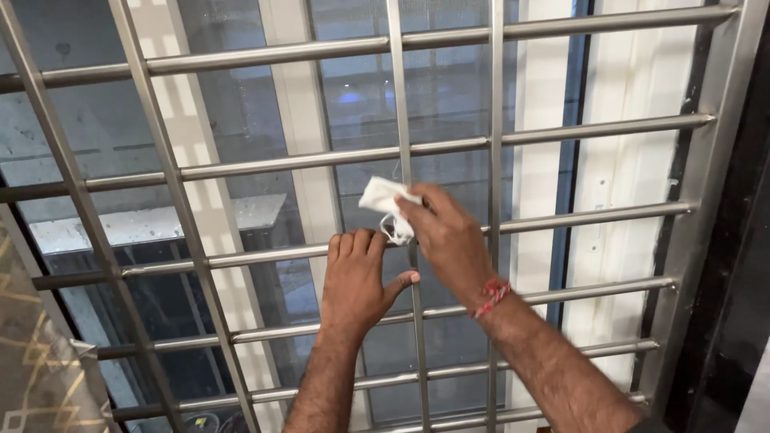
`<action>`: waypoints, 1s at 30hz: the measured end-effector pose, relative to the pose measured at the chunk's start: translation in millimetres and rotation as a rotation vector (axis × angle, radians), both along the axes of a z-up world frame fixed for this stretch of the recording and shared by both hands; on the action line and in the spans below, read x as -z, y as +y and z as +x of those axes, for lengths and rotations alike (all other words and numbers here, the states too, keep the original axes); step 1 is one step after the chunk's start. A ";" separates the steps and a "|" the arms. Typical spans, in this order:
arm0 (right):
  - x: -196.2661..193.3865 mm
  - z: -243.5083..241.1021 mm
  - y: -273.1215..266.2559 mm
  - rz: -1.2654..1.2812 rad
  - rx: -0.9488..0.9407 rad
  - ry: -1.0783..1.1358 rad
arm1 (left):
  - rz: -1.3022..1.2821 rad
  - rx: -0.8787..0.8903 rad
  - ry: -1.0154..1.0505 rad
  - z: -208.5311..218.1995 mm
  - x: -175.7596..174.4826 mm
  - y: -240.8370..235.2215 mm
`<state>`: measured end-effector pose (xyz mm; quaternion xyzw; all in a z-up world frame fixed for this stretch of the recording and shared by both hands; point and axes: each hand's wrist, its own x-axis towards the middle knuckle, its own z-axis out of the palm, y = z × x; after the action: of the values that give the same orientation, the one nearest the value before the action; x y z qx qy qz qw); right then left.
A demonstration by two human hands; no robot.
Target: The person wipes the horizontal bars of a metal security gate with a white cloth. They systematically clean each bar, moving from one side to the other and working their way down the gate.
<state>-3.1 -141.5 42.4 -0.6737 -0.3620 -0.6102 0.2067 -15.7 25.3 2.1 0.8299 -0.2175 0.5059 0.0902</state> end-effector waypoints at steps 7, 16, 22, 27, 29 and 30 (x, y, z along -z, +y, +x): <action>52.0 -12.3 -7.6 -0.090 0.126 0.016 | 0.012 -0.024 -0.027 8.7 6.7 0.2; -7.3 -4.2 -3.9 -0.059 0.141 -0.020 | -0.011 -0.031 -0.018 3.6 0.9 -4.3; -50.9 17.6 -21.4 -0.085 0.266 -0.158 | -0.022 -0.039 0.003 10.3 5.0 -4.3; -58.8 8.6 -79.5 -0.013 0.405 -0.240 | -0.026 -0.031 0.005 7.3 3.0 -4.9; -54.6 -0.4 -94.1 0.013 0.407 -0.196 | -0.035 -0.016 0.011 5.0 3.0 -4.6; -50.7 -2.7 -99.0 0.010 0.416 -0.201 | -0.034 -0.015 0.016 5.0 2.0 -4.4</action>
<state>-5.8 -240.5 93.1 -0.6685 -0.2310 -0.7056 0.0426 -10.6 20.9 0.1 0.8337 -0.2019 0.5036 0.1025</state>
